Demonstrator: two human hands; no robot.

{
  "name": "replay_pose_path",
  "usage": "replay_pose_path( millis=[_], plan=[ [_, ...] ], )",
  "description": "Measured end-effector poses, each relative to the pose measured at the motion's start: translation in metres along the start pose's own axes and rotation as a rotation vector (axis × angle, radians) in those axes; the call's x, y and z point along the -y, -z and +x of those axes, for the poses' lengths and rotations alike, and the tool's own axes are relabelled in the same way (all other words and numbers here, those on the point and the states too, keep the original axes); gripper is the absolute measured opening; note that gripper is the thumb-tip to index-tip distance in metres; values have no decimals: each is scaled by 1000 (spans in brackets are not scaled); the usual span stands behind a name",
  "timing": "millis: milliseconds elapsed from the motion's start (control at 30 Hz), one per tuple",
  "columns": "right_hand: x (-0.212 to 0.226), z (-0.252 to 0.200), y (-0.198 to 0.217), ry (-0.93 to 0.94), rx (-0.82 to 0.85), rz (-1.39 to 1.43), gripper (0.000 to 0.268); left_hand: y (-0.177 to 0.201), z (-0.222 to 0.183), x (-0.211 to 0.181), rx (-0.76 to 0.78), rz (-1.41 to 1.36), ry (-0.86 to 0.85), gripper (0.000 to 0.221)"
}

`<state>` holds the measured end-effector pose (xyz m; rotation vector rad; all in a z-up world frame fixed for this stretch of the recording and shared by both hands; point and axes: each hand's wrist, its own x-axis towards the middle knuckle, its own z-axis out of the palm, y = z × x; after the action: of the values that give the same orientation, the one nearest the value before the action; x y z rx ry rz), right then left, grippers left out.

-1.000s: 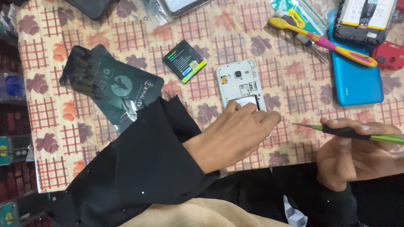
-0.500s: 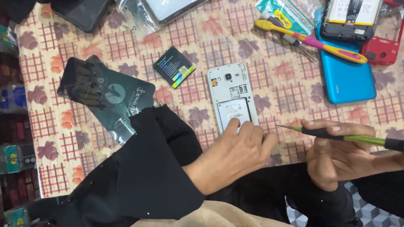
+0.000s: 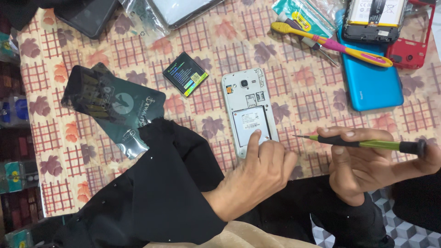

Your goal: The person uses a screwdriver to remove screws from the back of a white smartphone. They then use a small brush to clean the interior of the phone's back casing.

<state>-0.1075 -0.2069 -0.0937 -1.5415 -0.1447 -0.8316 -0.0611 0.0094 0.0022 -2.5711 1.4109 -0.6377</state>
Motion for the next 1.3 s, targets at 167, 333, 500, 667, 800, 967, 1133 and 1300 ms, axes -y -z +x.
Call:
replay_pose_path(
  millis=[167,333,500,667,800,967,1133,1300],
  plan=[
    [-1,11,9,68,148,-150,101,0,4,5,58,-106,2,17],
    [-2,16,14,92,238,-176,101,3,4,10,171,-142,-40,19],
    [0,14,5,31,231,-129,101,3,3,9,159,-218,43,18],
    [1,20,-6,111,380,-8,94,7,4,12,181,-258,27,24],
    [4,21,-7,148,426,-30,95,14,9,17,113,-313,34,33],
    [8,17,-8,109,365,-32,95,10,24,37,68,-484,101,29],
    [9,16,-11,83,296,-71,89,-58,92,73,-103,-618,57,34],
    [1,13,-4,108,233,-36,88,-98,101,92,-146,-568,-15,47]
  ],
)
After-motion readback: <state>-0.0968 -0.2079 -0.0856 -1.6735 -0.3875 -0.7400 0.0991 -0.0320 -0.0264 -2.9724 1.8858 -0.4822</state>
